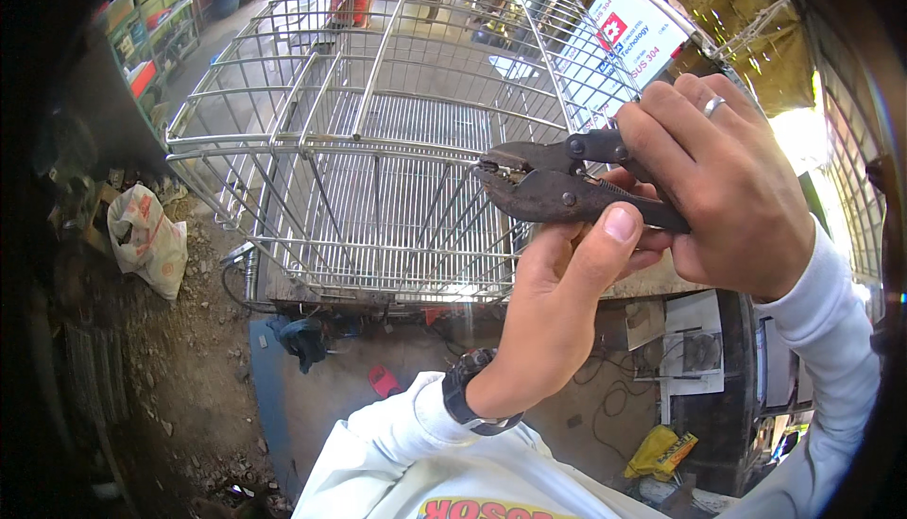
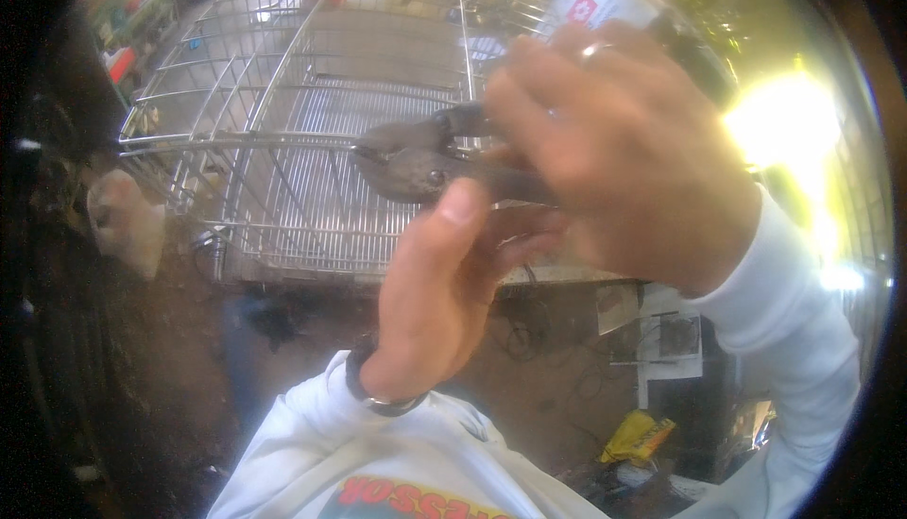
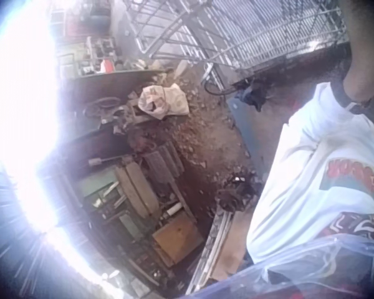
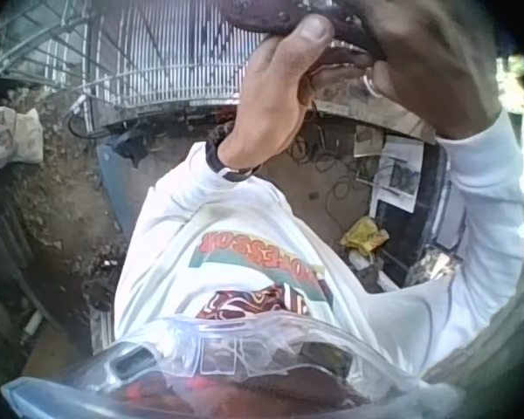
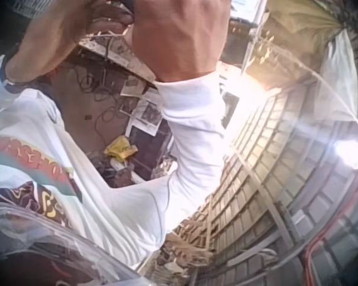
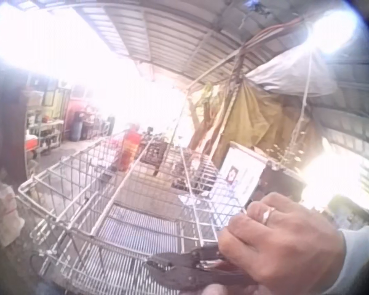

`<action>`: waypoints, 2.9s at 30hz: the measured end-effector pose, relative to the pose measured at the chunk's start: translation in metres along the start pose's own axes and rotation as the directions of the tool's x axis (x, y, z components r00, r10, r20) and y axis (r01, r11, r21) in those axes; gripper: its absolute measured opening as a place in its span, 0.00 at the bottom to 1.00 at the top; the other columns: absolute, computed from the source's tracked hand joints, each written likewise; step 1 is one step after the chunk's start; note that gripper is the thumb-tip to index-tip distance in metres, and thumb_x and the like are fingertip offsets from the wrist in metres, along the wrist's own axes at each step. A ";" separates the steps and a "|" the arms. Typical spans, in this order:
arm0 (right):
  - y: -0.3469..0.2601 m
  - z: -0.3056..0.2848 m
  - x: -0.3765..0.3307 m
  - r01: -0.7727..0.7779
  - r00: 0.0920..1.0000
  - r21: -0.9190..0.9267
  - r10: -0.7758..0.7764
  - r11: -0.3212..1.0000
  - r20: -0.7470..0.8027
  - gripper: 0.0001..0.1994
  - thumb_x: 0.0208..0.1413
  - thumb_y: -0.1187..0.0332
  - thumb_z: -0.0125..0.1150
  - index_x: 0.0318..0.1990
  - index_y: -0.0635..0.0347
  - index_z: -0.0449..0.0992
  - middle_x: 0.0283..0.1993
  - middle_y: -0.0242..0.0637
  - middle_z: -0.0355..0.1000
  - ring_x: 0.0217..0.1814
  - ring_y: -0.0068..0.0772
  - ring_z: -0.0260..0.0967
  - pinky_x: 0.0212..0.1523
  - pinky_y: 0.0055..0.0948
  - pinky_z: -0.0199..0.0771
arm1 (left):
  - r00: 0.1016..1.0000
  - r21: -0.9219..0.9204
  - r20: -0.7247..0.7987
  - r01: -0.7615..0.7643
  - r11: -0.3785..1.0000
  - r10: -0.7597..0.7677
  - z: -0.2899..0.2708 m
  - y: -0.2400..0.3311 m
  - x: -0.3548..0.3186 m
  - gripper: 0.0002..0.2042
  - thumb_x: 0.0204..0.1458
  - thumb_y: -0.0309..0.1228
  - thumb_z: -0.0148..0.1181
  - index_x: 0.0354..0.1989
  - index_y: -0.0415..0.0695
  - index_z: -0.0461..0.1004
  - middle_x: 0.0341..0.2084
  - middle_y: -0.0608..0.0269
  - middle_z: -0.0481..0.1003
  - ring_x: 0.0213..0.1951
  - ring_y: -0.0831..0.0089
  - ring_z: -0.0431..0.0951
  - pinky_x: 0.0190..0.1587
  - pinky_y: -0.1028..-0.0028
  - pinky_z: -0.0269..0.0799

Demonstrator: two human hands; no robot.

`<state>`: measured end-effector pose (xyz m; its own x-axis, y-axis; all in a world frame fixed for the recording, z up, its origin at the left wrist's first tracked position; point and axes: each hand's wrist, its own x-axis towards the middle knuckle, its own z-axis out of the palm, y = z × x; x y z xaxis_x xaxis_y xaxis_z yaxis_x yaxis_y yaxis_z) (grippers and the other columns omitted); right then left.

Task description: The person assembles a stainless steel wire cage by welding joints with a handheld welding torch, then grinding welds with an angle grinder, and finally bending and securing wire sections with pliers. The cage is rotated and repositioned repeatedly to access different joints.

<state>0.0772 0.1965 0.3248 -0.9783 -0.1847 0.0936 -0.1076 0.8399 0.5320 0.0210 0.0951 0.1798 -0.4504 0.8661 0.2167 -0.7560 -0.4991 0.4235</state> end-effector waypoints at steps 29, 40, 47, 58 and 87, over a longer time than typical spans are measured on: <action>-0.004 -0.012 -0.005 0.037 0.999 -0.136 -0.039 0.990 -0.013 0.23 0.36 0.75 0.65 0.46 0.66 0.73 0.44 0.43 0.70 0.47 0.51 0.71 0.52 0.45 0.71 | 0.949 -0.566 0.122 -0.175 0.806 0.291 0.033 -0.018 0.045 0.23 0.72 0.50 0.37 0.61 0.45 0.64 0.64 0.57 0.67 0.66 0.70 0.66 0.68 0.70 0.62; 0.011 -0.016 -0.007 -0.069 0.995 0.112 0.060 0.991 0.086 0.38 0.35 0.73 0.70 0.60 0.62 0.63 0.60 0.51 0.66 0.64 0.62 0.63 0.69 0.52 0.59 | 0.983 -0.621 -0.043 -0.167 0.766 0.180 0.032 -0.006 0.040 0.19 0.71 0.47 0.42 0.53 0.42 0.66 0.61 0.57 0.66 0.62 0.68 0.66 0.67 0.67 0.63; 0.049 -0.003 -0.003 0.109 0.994 0.064 -0.109 0.992 -0.002 0.39 0.32 0.76 0.70 0.60 0.62 0.65 0.59 0.51 0.65 0.62 0.64 0.64 0.59 0.54 0.68 | 0.941 -0.475 -0.005 -0.299 0.828 0.337 0.045 -0.016 0.056 0.28 0.69 0.56 0.40 0.67 0.49 0.60 0.59 0.61 0.68 0.61 0.67 0.66 0.63 0.63 0.61; 0.068 0.002 0.011 0.235 0.972 -0.027 -0.235 0.972 0.020 0.32 0.38 0.75 0.69 0.57 0.61 0.71 0.53 0.44 0.69 0.56 0.57 0.68 0.55 0.52 0.71 | 0.977 -0.543 -0.074 -0.206 0.814 0.198 0.046 -0.019 0.065 0.29 0.70 0.51 0.43 0.68 0.41 0.61 0.53 0.66 0.71 0.55 0.72 0.69 0.60 0.67 0.63; 0.068 0.028 -0.107 -0.195 0.851 0.756 0.491 0.625 -0.187 0.18 0.63 0.55 0.64 0.48 0.63 0.81 0.36 0.39 0.79 0.38 0.35 0.76 0.42 0.31 0.75 | 0.944 0.936 0.330 -0.330 -0.121 -0.024 0.034 0.093 0.064 0.37 0.39 0.27 0.77 0.61 0.35 0.70 0.38 0.59 0.81 0.42 0.69 0.83 0.50 0.69 0.79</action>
<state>0.1695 0.2875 0.3268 -0.8523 0.1600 0.4979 -0.0105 0.9466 -0.3223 -0.0619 0.1048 0.2631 -0.2508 0.8381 0.4845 0.6849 -0.2000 0.7006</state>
